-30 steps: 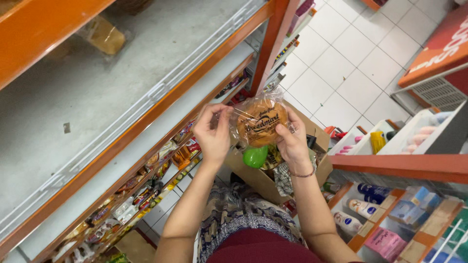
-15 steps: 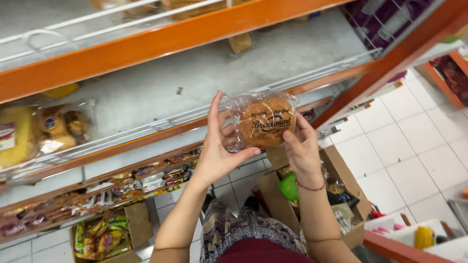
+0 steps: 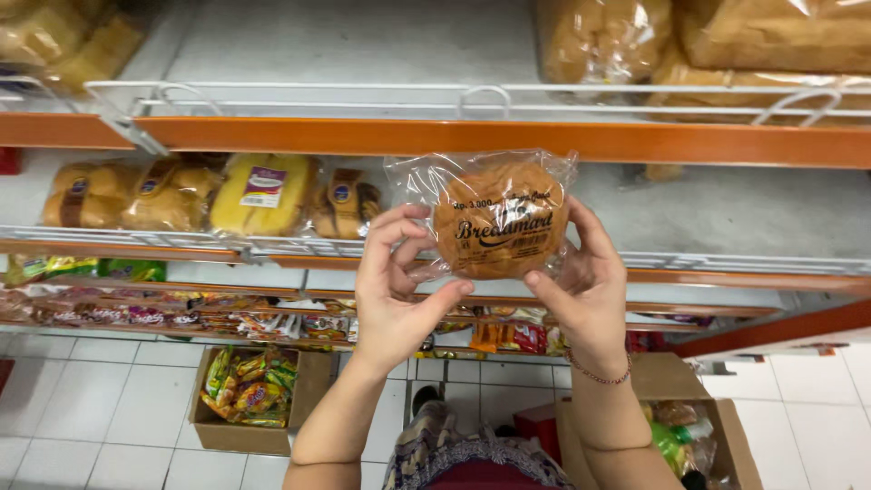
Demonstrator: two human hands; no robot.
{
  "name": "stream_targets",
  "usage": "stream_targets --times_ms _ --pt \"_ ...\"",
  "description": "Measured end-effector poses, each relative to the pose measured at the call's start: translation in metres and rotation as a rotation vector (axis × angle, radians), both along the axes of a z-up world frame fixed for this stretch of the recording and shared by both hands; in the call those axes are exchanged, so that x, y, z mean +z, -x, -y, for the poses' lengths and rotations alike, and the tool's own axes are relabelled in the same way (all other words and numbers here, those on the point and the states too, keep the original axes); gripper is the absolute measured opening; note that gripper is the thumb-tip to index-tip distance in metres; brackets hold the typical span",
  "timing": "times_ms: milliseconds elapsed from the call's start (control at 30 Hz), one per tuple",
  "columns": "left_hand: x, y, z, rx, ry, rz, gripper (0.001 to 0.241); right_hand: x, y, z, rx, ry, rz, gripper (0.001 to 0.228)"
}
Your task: The person takes various packaged bread items from a box, scans each one with a handheld scanner, and places them onto a grocery shelf.
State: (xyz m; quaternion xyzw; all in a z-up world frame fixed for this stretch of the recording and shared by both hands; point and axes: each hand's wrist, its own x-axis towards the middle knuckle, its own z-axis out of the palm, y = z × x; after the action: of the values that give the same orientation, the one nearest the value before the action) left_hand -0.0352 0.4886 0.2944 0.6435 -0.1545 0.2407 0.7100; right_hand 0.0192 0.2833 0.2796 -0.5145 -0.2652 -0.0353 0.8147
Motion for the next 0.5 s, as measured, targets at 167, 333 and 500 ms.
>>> stream_targets --times_ms 167,333,500 --pt "0.02 0.005 -0.047 0.153 -0.085 0.071 0.058 0.02 -0.009 -0.052 -0.114 0.027 0.084 0.073" --pt "0.035 -0.005 -0.084 0.254 -0.027 0.142 0.053 0.029 -0.024 -0.089 -0.262 0.012 0.259 0.053" --pt "0.063 -0.022 -0.107 0.488 -0.266 0.316 0.041 0.051 -0.045 -0.112 -0.521 0.165 0.515 0.03"
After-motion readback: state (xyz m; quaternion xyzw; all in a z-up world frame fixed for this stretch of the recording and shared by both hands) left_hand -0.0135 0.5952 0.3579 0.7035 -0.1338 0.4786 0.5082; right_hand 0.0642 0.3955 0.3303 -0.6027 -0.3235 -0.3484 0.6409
